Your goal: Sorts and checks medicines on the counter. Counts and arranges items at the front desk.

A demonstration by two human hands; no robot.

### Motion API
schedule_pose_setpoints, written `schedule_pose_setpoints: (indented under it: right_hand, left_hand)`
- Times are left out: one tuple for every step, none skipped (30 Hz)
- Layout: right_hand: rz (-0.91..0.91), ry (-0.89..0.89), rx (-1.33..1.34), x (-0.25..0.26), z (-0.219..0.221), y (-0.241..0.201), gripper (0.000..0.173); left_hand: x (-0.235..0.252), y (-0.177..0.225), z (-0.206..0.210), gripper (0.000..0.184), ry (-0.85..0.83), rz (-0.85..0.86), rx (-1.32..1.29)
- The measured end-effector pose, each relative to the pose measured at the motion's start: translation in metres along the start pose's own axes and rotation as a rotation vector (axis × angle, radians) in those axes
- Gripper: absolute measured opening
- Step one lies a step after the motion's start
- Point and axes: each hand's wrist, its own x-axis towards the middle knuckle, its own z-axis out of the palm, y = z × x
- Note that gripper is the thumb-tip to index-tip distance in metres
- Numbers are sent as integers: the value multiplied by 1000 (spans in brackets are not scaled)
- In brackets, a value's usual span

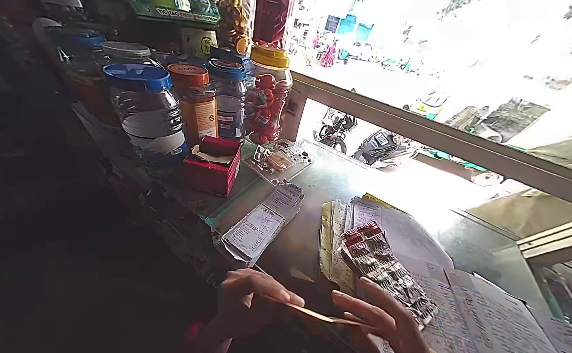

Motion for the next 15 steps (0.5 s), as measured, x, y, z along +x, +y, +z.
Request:
schedule_pose_setpoints:
  right_hand:
    - [-11,-55,11,-4,11,0,45]
    - [-23,-108,-6,-7,22,1,42]
    - [-26,-160,-48,-10,34,3,37]
    - [-25,-207,-99,-10,46,5,32]
    - [-25,-243,-141,-8,57,8,30]
    - [-21,-273,-174,-5,66,9,30]
    - [-13,-306,-206,-2,74,10,31]
    - [-3,-343,-248,1,82,10,33]
    - [19,-395,-290,3,88,9,35]
    - [43,-458,-334,4,93,9,37]
    - [59,-509,-382,4,99,11,39]
    - [66,-540,-435,3,104,14,39]
    - [68,-557,-484,1,110,18,41]
    - [73,-565,-518,-1,115,21,41]
    - [86,-572,-540,-2,119,24,42]
  left_hand:
    - [-3,13,-15,12,0,70,-40]
    - [-8,26,-30,14,40,111,-106]
    - [-12,38,-43,19,102,142,-212]
    - [-18,47,-56,24,184,182,-314]
    - [-22,53,-67,27,283,239,-374]
    - [-26,59,-78,27,383,287,-426]
    - [-29,66,-87,26,462,310,-452]
    - [-35,73,-97,26,461,305,-417]
    - [-41,79,-103,26,460,286,-373]
    - [-48,84,-104,25,465,266,-324]
    - [-54,88,-104,26,472,246,-278]
    - [-59,92,-102,25,490,220,-212]
    - [-64,96,-100,24,512,192,-140]
    - [-69,101,-99,24,530,169,-90]
    - [-74,106,-99,24,543,156,-64]
